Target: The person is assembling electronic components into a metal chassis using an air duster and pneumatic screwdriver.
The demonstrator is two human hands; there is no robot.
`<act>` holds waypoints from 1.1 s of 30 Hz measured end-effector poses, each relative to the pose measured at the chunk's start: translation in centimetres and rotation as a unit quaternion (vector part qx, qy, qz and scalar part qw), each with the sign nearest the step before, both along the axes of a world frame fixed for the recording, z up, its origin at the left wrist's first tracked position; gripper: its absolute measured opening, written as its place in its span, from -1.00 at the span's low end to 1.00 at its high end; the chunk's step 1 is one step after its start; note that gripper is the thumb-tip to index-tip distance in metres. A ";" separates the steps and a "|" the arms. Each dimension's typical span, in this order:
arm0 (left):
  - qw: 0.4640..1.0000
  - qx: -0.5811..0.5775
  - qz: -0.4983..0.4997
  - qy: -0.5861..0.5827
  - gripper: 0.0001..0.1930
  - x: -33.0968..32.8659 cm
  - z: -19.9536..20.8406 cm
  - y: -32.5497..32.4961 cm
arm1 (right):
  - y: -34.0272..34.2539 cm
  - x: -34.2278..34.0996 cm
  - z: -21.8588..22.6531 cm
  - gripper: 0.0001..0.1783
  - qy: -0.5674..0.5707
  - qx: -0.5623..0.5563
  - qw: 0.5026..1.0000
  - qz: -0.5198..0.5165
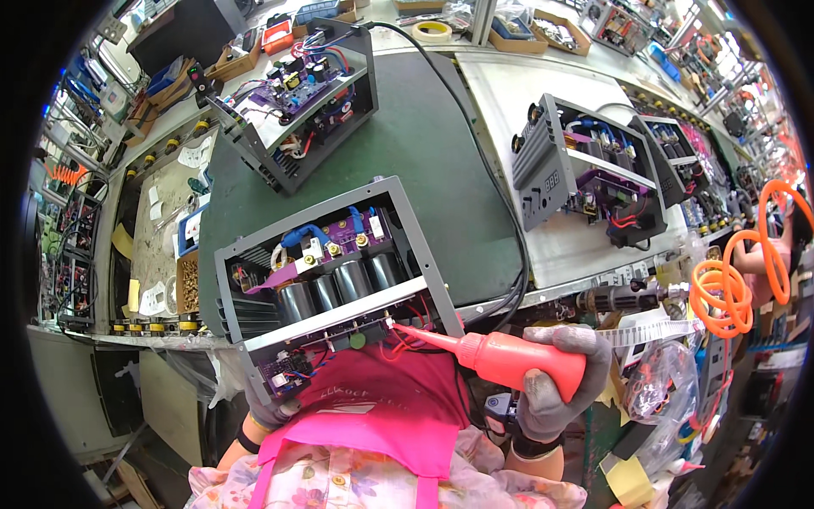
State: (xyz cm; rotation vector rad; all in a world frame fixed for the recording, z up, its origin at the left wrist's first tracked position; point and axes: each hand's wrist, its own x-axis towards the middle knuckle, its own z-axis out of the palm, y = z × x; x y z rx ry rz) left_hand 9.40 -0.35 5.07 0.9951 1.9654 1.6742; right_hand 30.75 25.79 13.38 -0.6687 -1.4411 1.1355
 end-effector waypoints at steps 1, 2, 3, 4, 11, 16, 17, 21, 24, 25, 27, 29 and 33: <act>1.000 -0.007 0.001 0.002 -0.14 0.1 0.0 0.0 | 0.1 0.0 -0.2 -0.48 0.001 -0.002 1.000 0.000; 1.000 -0.014 0.002 0.005 -0.12 0.1 -0.1 -0.1 | 0.1 0.0 -0.3 -0.48 -0.004 0.005 1.000 0.005; 1.000 -0.015 0.002 0.005 -0.12 0.1 -0.2 -0.2 | 0.2 0.0 -0.4 -0.47 -0.008 0.011 1.000 0.011; 1.000 -0.030 -0.003 0.006 -0.10 0.0 -0.3 -0.4 | 0.2 0.0 -0.5 -0.47 -0.008 0.010 1.000 0.011; 0.997 -0.059 -0.002 0.040 -0.10 0.0 -0.6 -0.6 | -0.1 -0.1 -0.6 -0.47 -0.011 0.036 0.999 0.010; 0.993 -0.082 -0.023 0.082 -0.10 -0.6 -1.6 -1.4 | -0.1 0.0 -1.1 -0.51 0.015 0.073 0.997 0.033; 0.991 -0.088 -0.035 0.097 -0.11 -0.8 -1.7 -1.5 | 0.0 0.2 -1.2 -0.50 0.013 0.077 0.996 0.037; 0.979 -0.108 -0.118 0.128 -0.04 -1.3 -1.5 -1.9 | 0.0 0.6 -1.1 -0.48 0.019 0.053 0.998 0.026; 0.999 -0.051 -0.002 0.010 -0.11 -0.1 -1.1 -1.1 | -0.3 1.0 -0.5 -0.44 0.086 -0.015 0.996 0.030; 0.998 -0.052 -0.003 0.023 -0.12 -0.2 -1.4 -1.2 | -0.7 1.1 -0.1 -0.43 0.100 -0.040 0.994 0.023; 0.998 -0.058 0.005 0.037 -0.12 -0.2 -1.5 -1.3 | -1.4 0.8 0.2 -0.43 0.104 -0.007 0.992 0.071; 0.999 -0.043 -0.026 -0.013 -0.14 -0.6 -1.3 -1.1 | -2.0 0.6 0.1 -0.45 0.060 0.060 0.983 0.160; 0.996 -0.024 -0.029 0.078 -0.18 -1.0 -1.5 -0.9 | -2.3 -2.3 0.8 -0.43 -0.048 0.234 0.946 0.220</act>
